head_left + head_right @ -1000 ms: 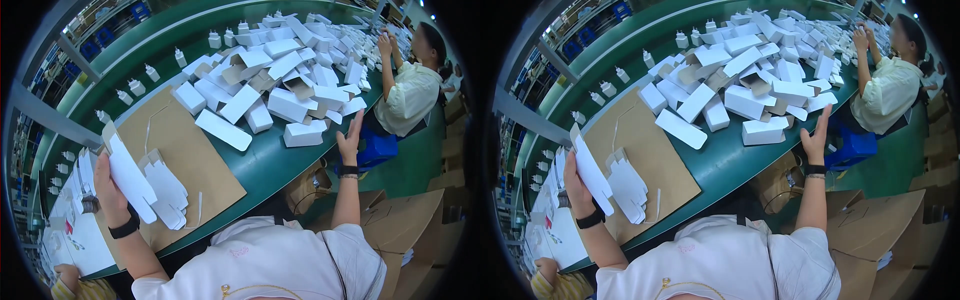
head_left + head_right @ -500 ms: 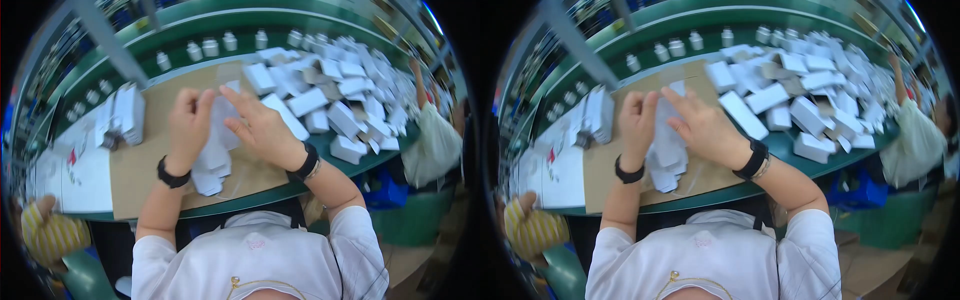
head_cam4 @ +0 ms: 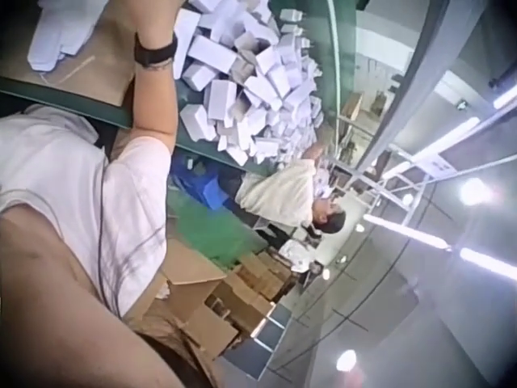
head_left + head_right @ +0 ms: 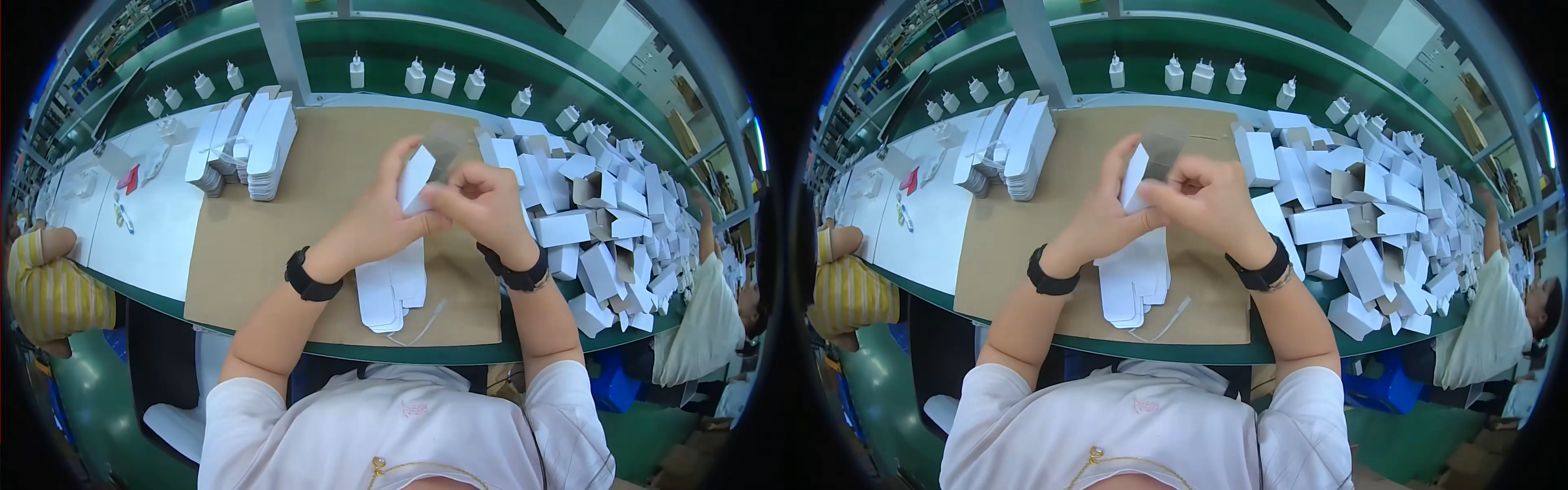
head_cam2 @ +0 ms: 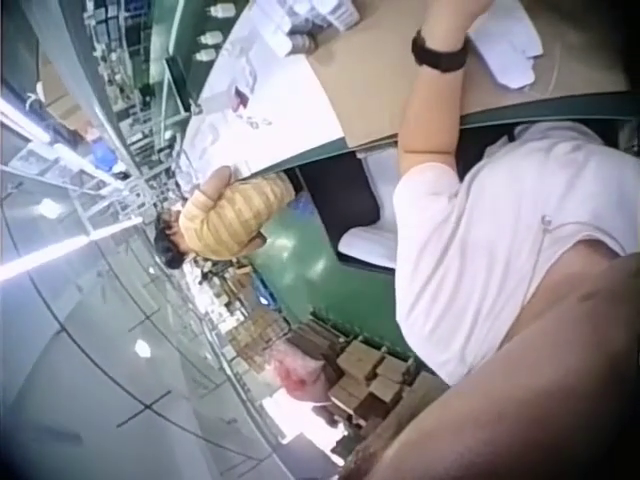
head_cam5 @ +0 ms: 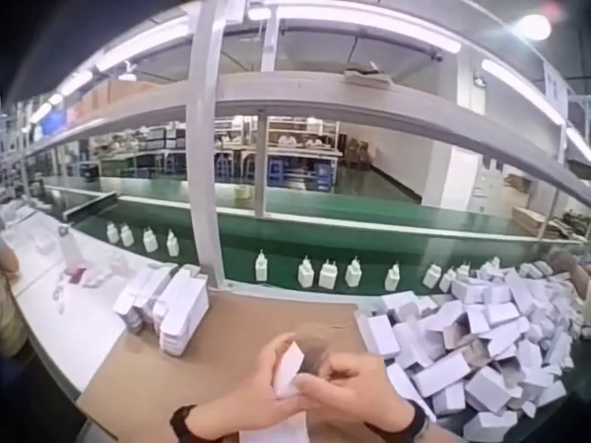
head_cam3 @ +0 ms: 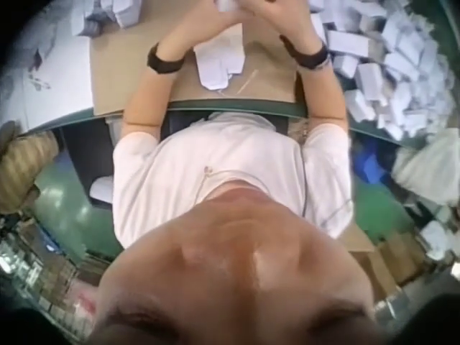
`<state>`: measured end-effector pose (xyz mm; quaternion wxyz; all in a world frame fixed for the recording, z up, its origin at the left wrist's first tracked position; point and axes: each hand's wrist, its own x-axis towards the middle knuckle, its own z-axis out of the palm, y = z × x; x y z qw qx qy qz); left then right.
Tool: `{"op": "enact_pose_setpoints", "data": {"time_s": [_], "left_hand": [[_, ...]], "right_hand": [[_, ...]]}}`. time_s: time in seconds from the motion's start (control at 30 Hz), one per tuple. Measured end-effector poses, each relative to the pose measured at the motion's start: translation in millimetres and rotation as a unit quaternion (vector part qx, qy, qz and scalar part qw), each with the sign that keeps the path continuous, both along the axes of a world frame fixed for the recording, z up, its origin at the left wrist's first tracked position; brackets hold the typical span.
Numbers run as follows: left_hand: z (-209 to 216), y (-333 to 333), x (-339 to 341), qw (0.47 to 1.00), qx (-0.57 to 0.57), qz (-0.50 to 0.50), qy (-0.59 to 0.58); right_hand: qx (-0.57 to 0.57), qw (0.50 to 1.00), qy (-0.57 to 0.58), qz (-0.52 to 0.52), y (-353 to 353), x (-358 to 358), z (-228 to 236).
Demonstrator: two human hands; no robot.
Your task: The person folds flat white cardboard boxes by hand and places them onto a pile on the table. They then pick up a stack of flat boxes, remove a rubber band, and spread them out on the table.
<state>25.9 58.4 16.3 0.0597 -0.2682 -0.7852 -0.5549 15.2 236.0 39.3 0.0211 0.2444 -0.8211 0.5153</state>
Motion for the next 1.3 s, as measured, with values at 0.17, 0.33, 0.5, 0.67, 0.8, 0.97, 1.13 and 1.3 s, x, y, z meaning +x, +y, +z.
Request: {"op": "enact_pose_setpoints", "data": {"time_s": [0.17, 0.33, 0.5, 0.67, 0.8, 0.97, 1.13, 1.3], "left_hand": [[-5.8, 8.6, 1.0, 0.98, 0.17, -0.008, -0.108], [-7.0, 1.6, 3.1, 0.976, 0.164, 0.001, -0.14], [-6.8, 6.5, 4.8, 0.966, 0.218, -0.01, -0.142], [2.8, -3.3, 1.5, 0.931, 0.314, -0.069, -0.173], [-0.1, -9.0, -2.4, 0.964, 0.187, -0.108, -0.155], [1.4, -13.2, 1.7, 0.982, 0.108, -0.088, -0.125], [3.0, -8.9, 3.1, 0.987, 0.111, -0.05, -0.101], [12.3, -8.7, 1.0, 0.982, 0.112, -0.029, -0.151]], "right_hand": [[-0.236, 0.966, 0.093, -0.042, -14.8, 4.3, -8.9], [-0.298, 0.954, -0.015, -0.001, -28.2, 7.5, -19.9], [-0.196, 0.975, 0.055, 0.087, -7.6, -7.7, -34.7], [-0.25, 0.967, 0.054, 0.025, -21.1, 11.3, -14.6], [-0.173, 0.975, 0.044, 0.129, 2.1, -4.5, -5.0], [-0.133, 0.986, -0.05, 0.091, 3.5, 0.0, 4.4], [-0.151, 0.981, -0.062, 0.11, 0.9, -3.2, 2.2], [-0.134, 0.978, 0.113, 0.114, -11.5, -4.0, -15.2]]}}
